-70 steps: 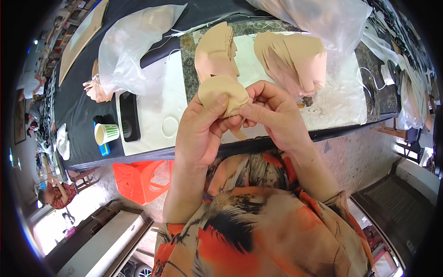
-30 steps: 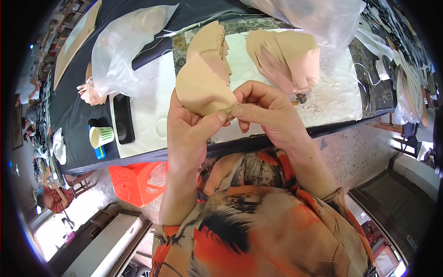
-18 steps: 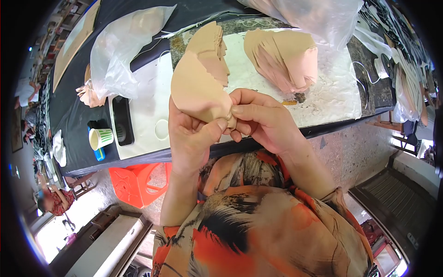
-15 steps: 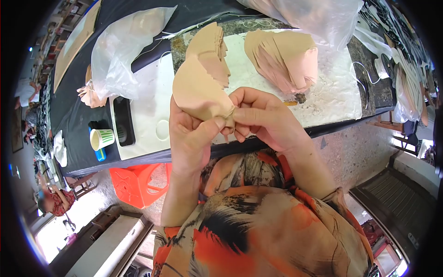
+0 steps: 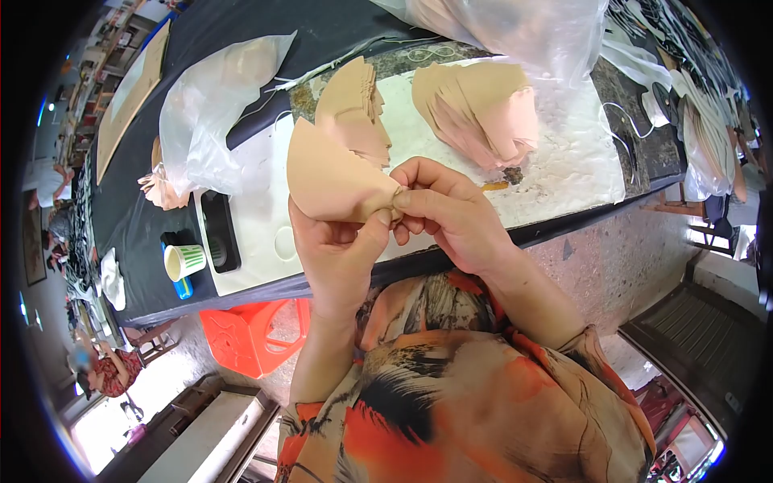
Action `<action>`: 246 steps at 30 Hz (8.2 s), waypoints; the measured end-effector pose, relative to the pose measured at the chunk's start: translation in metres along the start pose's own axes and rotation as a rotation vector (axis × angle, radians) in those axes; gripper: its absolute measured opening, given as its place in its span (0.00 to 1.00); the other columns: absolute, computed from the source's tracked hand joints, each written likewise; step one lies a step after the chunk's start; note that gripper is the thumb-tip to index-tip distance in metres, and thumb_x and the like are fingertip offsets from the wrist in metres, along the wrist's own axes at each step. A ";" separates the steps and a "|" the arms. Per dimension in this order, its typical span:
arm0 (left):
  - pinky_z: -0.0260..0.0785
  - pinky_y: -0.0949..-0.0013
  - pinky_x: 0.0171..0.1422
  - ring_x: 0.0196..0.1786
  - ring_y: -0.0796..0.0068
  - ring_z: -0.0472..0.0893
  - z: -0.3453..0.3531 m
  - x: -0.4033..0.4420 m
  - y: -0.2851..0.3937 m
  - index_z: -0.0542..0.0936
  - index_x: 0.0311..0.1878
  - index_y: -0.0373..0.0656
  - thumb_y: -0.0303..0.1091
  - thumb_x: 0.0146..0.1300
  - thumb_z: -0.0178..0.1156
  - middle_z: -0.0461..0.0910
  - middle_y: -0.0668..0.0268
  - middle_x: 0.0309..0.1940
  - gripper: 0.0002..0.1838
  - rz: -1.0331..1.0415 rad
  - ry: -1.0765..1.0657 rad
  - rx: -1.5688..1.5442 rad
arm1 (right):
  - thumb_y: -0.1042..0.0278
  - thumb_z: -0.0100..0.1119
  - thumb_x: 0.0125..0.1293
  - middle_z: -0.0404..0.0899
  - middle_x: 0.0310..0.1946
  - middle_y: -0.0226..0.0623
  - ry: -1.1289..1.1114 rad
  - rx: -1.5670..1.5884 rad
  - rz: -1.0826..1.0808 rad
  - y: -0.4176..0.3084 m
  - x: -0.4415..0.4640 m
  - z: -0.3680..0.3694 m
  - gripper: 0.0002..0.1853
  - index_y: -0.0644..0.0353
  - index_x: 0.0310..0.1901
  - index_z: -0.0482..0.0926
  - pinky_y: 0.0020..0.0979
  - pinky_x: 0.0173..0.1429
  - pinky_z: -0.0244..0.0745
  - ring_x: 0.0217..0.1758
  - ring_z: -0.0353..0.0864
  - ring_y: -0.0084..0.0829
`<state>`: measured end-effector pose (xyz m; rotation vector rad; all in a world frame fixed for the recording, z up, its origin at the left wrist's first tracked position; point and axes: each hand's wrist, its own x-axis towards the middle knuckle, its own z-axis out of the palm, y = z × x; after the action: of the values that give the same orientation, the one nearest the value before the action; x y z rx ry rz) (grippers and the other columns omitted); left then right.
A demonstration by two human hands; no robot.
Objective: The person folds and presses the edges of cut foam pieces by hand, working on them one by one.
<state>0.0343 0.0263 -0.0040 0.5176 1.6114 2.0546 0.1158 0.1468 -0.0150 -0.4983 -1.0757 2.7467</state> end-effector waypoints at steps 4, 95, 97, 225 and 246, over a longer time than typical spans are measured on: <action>0.76 0.70 0.39 0.38 0.71 0.81 0.003 0.000 0.002 0.61 0.59 0.37 0.15 0.53 0.59 0.76 0.57 0.45 0.30 -0.007 -0.030 0.018 | 0.74 0.47 0.66 0.76 0.29 0.31 0.054 -0.226 -0.114 0.005 -0.002 0.003 0.04 0.64 0.38 0.71 0.20 0.34 0.71 0.28 0.74 0.18; 0.72 0.72 0.50 0.47 0.77 0.75 0.007 0.060 0.008 0.72 0.57 0.40 0.25 0.58 0.61 0.76 0.63 0.46 0.22 -0.100 -0.126 0.250 | 0.67 0.60 0.61 0.78 0.36 0.38 0.715 -1.210 -0.436 -0.106 -0.023 -0.060 0.19 0.63 0.53 0.74 0.27 0.34 0.71 0.27 0.74 0.26; 0.72 0.72 0.49 0.45 0.79 0.75 -0.012 0.066 0.004 0.75 0.53 0.38 0.26 0.59 0.62 0.76 0.65 0.45 0.18 -0.048 -0.031 0.476 | 0.69 0.61 0.60 0.77 0.37 0.39 0.743 -1.242 -0.560 -0.101 -0.022 -0.059 0.18 0.62 0.52 0.75 0.26 0.35 0.72 0.28 0.74 0.25; 0.72 0.76 0.33 0.36 0.77 0.79 -0.009 0.030 0.027 0.66 0.56 0.33 0.18 0.50 0.58 0.79 0.60 0.39 0.27 -0.272 -0.224 -0.010 | 0.68 0.55 0.61 0.76 0.27 0.31 -0.044 -0.048 0.064 -0.025 0.007 -0.002 0.06 0.62 0.33 0.74 0.22 0.37 0.69 0.28 0.71 0.19; 0.69 0.67 0.59 0.53 0.72 0.77 0.003 0.025 0.017 0.68 0.59 0.37 0.18 0.47 0.67 0.76 0.62 0.51 0.33 -0.246 -0.361 -0.077 | 0.68 0.57 0.67 0.74 0.26 0.31 0.068 -0.884 -0.302 -0.044 -0.033 -0.007 0.07 0.64 0.36 0.75 0.24 0.31 0.64 0.27 0.67 0.20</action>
<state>0.0130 0.0399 0.0132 0.5914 1.3080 1.7196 0.1498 0.1750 0.0182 -0.4555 -2.1129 1.8701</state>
